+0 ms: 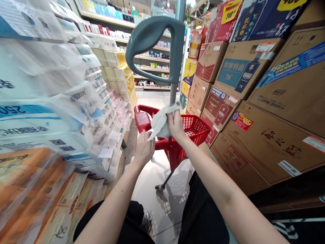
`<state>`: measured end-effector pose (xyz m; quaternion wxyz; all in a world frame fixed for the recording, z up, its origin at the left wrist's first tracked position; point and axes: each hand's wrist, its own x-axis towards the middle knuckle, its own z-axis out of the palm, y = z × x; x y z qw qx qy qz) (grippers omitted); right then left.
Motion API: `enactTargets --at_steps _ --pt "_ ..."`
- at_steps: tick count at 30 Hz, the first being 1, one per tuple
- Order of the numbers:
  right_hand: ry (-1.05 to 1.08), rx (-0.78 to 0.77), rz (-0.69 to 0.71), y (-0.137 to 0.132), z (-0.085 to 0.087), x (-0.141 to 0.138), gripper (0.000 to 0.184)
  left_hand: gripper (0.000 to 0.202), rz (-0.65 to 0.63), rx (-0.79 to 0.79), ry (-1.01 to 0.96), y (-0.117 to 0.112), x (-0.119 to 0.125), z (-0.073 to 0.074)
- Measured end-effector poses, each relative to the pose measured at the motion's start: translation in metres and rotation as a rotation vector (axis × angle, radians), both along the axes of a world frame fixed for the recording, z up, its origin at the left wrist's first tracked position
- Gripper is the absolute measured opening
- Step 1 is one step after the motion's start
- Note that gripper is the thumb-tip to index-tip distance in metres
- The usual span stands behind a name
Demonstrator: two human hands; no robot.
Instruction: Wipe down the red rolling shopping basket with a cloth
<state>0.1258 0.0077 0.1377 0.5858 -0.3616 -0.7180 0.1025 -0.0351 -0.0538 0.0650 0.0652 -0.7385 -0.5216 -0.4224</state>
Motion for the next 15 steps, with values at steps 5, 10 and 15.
enactTargets --at_steps 5,10,15 --pt "-0.201 -0.113 -0.059 -0.01 -0.065 0.01 0.033 0.013 -0.012 -0.026 -0.076 -0.003 0.002 0.002" --pt "-0.285 -0.138 0.008 -0.014 -0.045 0.017 0.031 0.015 -0.007 -0.037 -0.081 0.0 0.001 0.002" --pt "-0.101 -0.112 -0.112 -0.01 -0.001 0.005 0.033 0.018 -0.01 -0.015 -0.084 0.002 0.001 -0.002"
